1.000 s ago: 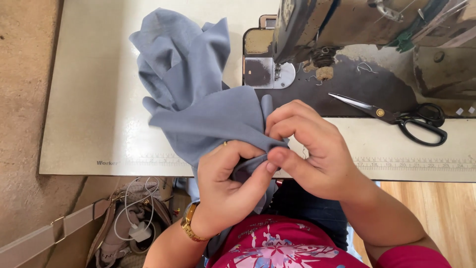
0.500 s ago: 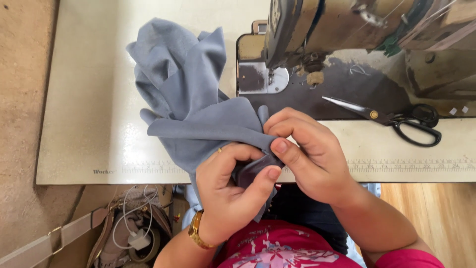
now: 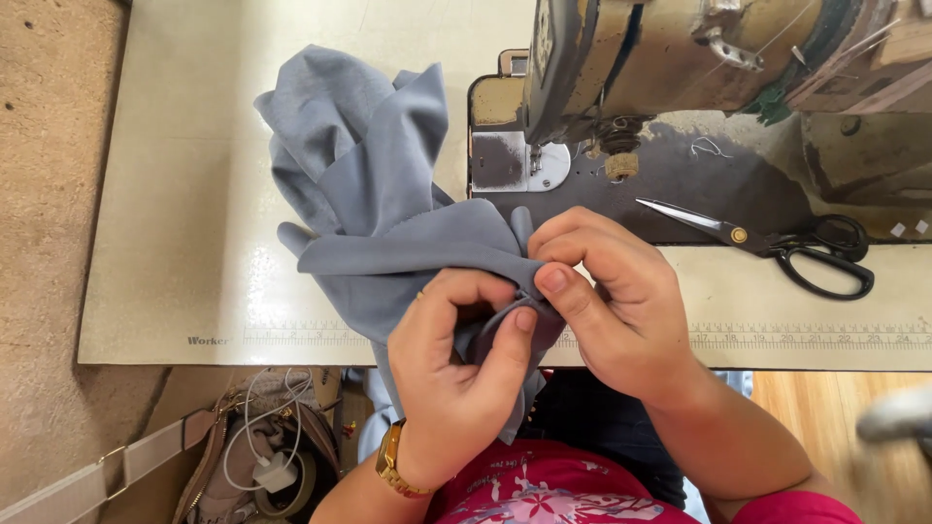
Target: Trimming excess fabric and threads from a blue garment using a small blade and scissors at a sewing station.
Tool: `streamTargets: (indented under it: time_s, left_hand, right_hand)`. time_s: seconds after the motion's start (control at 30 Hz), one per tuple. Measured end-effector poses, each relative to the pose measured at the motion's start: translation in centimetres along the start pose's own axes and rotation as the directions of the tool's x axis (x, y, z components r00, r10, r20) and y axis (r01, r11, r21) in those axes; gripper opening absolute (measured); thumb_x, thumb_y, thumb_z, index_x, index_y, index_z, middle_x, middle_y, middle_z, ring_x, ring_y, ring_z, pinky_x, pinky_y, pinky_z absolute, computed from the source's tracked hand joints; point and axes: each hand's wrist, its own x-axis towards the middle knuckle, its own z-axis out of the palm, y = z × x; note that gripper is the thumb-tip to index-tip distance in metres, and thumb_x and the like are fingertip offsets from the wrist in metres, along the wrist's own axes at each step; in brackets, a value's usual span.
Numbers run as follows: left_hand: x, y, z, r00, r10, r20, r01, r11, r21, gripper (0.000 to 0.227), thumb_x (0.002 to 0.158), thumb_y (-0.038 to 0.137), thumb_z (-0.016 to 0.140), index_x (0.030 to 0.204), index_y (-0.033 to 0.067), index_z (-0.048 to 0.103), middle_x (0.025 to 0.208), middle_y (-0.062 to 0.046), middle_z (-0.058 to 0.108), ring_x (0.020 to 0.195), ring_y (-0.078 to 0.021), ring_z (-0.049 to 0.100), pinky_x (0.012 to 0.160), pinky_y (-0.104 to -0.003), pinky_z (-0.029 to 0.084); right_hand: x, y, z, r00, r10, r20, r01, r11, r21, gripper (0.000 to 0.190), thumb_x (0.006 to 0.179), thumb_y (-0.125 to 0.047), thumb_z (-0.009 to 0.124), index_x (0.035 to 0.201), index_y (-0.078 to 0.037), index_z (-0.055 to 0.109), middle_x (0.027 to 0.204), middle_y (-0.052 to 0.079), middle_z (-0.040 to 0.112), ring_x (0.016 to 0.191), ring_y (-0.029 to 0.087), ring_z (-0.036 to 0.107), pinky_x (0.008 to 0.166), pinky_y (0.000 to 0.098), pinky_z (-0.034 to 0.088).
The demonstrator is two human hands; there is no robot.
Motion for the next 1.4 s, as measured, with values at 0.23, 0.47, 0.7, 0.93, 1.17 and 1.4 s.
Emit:
streamTargets:
  time_s: [0.23,0.47,0.7,0.93,1.17,1.4]
  left_hand:
    - [0.4,-0.1,0.2,0.971,0.209,-0.117,-0.197,0.974,0.108,0.006,0.078,0.005,0.066,0.081,0.0035,0.061,0.073,-0.007,0.062,0.064,-0.0182,0.058,0.061,-0.027,0.049]
    - [0.5,-0.4,0.0,0.954,0.288,-0.088,-0.272,0.949,0.161,0.006,0.082,0.004,0.062,0.081,0.0028,0.056,0.072,-0.009,0.060,0.061,-0.0210,0.058,0.058,-0.028,0.048]
    - [-0.1,-1.2,-0.6,0.933,0.359,0.040,-0.359,0.908,0.219,0.006,0.086,0.006,0.058,0.092,0.0054,0.058,0.084,-0.008,0.064,0.071,-0.0235,0.063,0.067,-0.031,0.051]
    - [0.5,-0.3,-1.4,0.983,-0.066,0.173,0.120,0.937,-0.328,0.008,0.088,0.014,0.057,0.086,0.0064,0.056,0.086,-0.005,0.063,0.075,-0.0138,0.061,0.071,-0.024,0.051]
    - [-0.2,-1.3,-1.2,0.870,-0.158,0.467,0.443,0.665,-0.601,0.015,0.094,0.023,0.051,0.092,0.0076,0.048,0.079,-0.001,0.050,0.065,-0.0102,0.047,0.062,-0.023,0.043]
    - [-0.9,-1.2,-0.3,0.939,-0.268,0.214,0.343,0.702,-0.624,0.009,0.086,0.010,0.061,0.089,0.0030,0.058,0.090,-0.006,0.056,0.077,-0.0117,0.049,0.069,-0.021,0.041]
  right_hand:
    - [0.5,-0.1,0.7,0.998,-0.018,-0.056,0.016,0.999,-0.038,0.021,0.091,-0.015,0.047,0.076,-0.001,0.051,0.074,0.011,0.053,0.070,0.020,0.053,0.065,0.0280,0.044]
    - [0.6,0.2,1.0,0.987,-0.057,-0.149,0.042,0.994,-0.106,0.020,0.091,-0.011,0.047,0.074,-0.001,0.048,0.071,0.011,0.052,0.067,0.021,0.051,0.063,0.0286,0.042]
    - [0.9,0.1,0.4,0.987,-0.116,-0.109,0.103,0.987,-0.124,0.014,0.089,-0.012,0.049,0.080,-0.002,0.047,0.083,0.014,0.054,0.079,0.024,0.052,0.074,0.0325,0.043]
    - [1.2,0.7,-0.4,0.962,-0.226,0.156,0.235,0.971,-0.038,0.031,0.094,-0.033,0.039,0.083,-0.009,0.056,0.086,0.007,0.057,0.083,0.022,0.056,0.105,0.0484,0.037]
    - [0.8,0.3,0.1,0.977,-0.196,0.083,0.199,0.979,-0.031,0.033,0.097,-0.029,0.033,0.078,-0.006,0.046,0.080,0.007,0.047,0.076,0.021,0.047,0.098,0.0453,0.045]
    - [-0.3,0.6,-0.5,0.950,-0.294,-0.102,0.257,0.927,-0.271,0.023,0.086,-0.028,0.049,0.085,-0.006,0.057,0.085,0.011,0.048,0.084,0.022,0.052,0.091,0.0428,0.051]
